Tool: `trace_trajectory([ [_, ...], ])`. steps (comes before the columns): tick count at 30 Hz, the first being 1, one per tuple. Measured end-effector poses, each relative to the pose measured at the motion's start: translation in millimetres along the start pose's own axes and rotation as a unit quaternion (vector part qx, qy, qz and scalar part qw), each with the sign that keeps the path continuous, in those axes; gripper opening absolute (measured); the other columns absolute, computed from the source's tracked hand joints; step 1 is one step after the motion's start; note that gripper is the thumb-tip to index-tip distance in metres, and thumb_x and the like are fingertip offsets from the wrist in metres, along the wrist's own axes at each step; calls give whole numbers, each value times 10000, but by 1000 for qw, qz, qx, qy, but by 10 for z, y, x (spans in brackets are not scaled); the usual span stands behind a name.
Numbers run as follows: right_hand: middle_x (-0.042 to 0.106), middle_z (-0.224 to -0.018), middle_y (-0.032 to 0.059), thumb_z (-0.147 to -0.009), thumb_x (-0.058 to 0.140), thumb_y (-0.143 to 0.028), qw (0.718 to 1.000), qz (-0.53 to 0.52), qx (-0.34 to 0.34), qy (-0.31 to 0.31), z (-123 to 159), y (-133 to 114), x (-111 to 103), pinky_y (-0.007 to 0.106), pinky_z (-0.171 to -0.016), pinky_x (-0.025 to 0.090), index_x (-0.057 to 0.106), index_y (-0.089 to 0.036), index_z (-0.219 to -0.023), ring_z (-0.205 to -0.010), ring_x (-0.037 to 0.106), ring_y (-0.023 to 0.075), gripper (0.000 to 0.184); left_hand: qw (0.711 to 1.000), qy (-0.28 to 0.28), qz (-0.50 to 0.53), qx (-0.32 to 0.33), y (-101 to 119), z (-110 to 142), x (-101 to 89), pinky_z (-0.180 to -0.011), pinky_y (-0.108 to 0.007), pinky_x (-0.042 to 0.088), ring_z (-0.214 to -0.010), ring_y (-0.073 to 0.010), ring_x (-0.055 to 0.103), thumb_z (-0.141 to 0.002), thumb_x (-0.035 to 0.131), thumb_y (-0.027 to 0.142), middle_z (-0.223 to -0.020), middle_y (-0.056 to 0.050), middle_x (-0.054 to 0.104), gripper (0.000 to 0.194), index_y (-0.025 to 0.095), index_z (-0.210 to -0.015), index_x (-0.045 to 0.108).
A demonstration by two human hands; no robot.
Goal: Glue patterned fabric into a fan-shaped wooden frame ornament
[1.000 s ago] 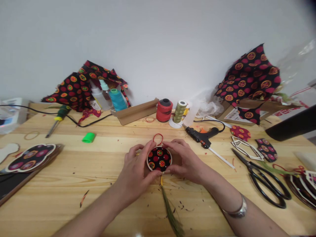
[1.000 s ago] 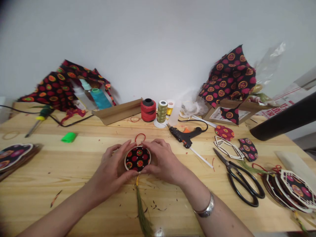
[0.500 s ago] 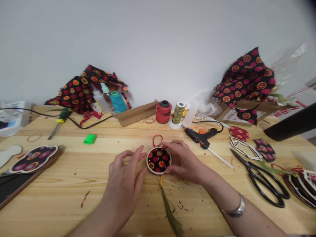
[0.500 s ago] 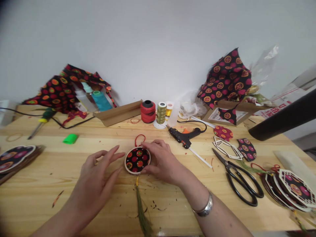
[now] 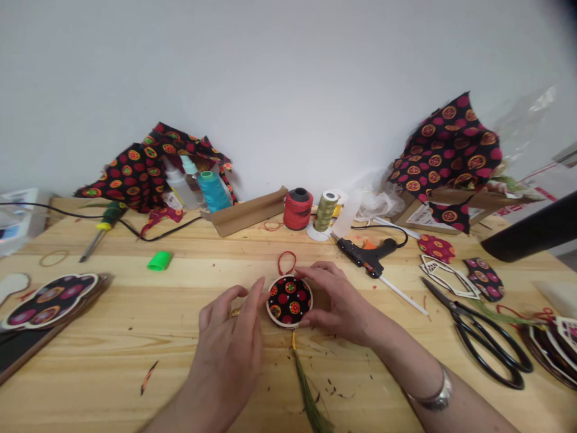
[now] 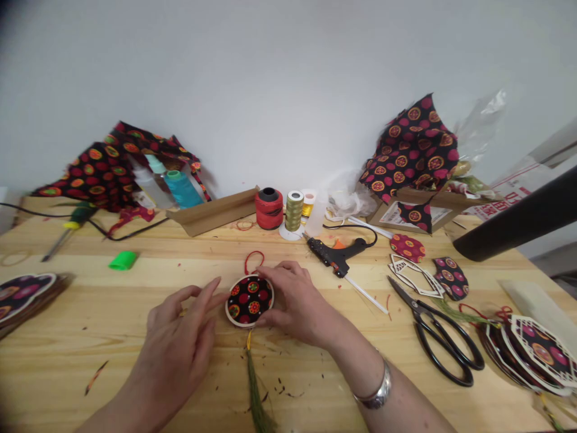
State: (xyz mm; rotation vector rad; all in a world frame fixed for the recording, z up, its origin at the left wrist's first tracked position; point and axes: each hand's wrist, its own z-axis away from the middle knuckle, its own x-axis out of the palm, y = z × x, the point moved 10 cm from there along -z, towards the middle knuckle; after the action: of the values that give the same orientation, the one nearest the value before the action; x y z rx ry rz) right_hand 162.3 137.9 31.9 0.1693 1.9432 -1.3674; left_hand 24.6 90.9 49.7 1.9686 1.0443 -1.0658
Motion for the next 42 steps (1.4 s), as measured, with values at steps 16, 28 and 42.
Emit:
trace_trajectory([
  [16, 583, -1235, 67, -717, 789, -288, 1000, -4, -3, 0, 6, -1, 5, 426, -1012, 358, 481, -247, -1318, -1162, 422, 251, 677, 996, -40, 48, -62, -60, -80, 158, -884, -512, 363, -1086, -345, 459, -866, 580, 330, -1104, -113, 666, 553, 186, -1366, 395],
  [28, 573, -1269, 50, -736, 770, -275, 1000, 1, -10, -4, 4, -8, 14, 436, -1027, 343, 458, -266, -1333, -1170, 407, 251, 674, 983, -127, 94, -93, -122, -274, 288, -911, -521, 342, -1174, -376, 380, -733, 703, 309, -1317, -97, 569, 687, 233, -1365, 444],
  [42, 578, -1250, 69, -712, 796, -318, 1000, 5, -22, 7, 11, 55, 34, 438, -1020, 349, 442, -255, -1361, -1177, 401, 255, 742, 961, -192, 164, -115, -140, -280, 401, -923, -519, 300, -1153, -336, 390, -768, 677, 307, -1282, -48, 626, 851, 321, -1474, 202],
])
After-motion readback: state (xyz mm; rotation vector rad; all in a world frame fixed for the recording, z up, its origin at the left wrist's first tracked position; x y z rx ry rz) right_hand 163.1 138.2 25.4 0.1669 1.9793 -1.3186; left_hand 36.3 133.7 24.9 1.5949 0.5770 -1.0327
